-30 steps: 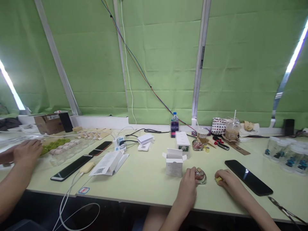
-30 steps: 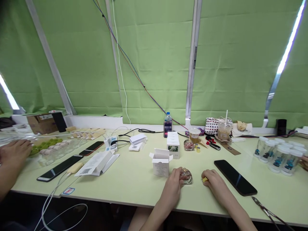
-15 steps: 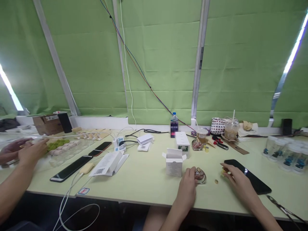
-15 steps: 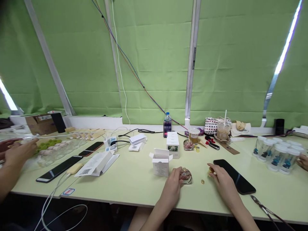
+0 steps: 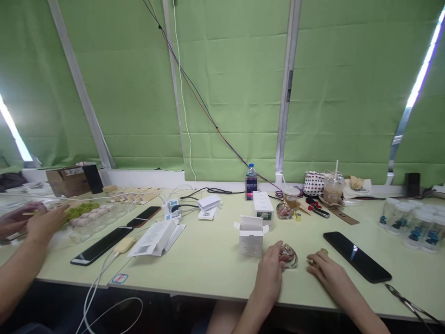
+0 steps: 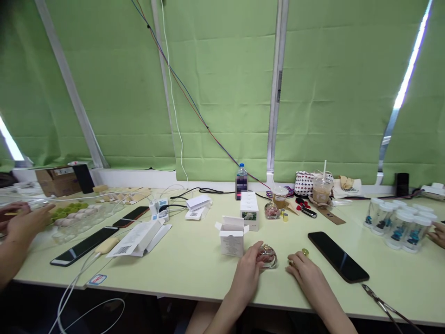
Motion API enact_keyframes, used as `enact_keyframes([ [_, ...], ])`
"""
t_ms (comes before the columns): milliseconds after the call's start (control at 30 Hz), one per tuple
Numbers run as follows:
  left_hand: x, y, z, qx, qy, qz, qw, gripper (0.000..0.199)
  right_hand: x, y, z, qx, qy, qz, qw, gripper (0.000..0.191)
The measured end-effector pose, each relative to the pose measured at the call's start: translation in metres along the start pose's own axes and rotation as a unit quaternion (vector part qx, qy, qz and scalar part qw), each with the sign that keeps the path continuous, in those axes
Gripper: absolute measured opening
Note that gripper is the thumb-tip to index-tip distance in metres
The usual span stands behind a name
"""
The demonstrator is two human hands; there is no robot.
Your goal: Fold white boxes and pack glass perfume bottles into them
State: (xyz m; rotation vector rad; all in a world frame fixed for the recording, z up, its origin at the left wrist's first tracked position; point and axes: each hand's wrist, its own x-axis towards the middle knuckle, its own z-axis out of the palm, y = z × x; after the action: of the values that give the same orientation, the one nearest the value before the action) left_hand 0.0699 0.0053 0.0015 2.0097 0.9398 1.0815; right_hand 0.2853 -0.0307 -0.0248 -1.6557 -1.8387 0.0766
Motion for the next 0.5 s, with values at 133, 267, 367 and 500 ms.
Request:
enact_keyframes([
  [133, 0.0, 0.007, -0.003, -0.023, -0.002, 0.018, 1.0, 0.057, 0.005, -0.011, -0.002, 0.07, 0.013, 0.007, 0.997, 0.024],
  [267, 0.001, 0.011, -0.005, -0.04, -0.002, 0.036, 0.999, 0.06, 0.021, -0.042, -0.016, 0.201, 0.042, 0.03, 0.978, 0.025],
  [367, 0.002, 0.012, -0.005, -0.048, -0.01, 0.043, 0.998, 0.061, 0.034, -0.066, -0.02, 0.273, 0.044, 0.048, 0.96, 0.026],
  [500, 0.002, 0.011, -0.005, -0.04, -0.018, 0.048, 0.998, 0.059, 0.042, -0.08, -0.015, 0.309, 0.049, 0.065, 0.948, 0.025],
])
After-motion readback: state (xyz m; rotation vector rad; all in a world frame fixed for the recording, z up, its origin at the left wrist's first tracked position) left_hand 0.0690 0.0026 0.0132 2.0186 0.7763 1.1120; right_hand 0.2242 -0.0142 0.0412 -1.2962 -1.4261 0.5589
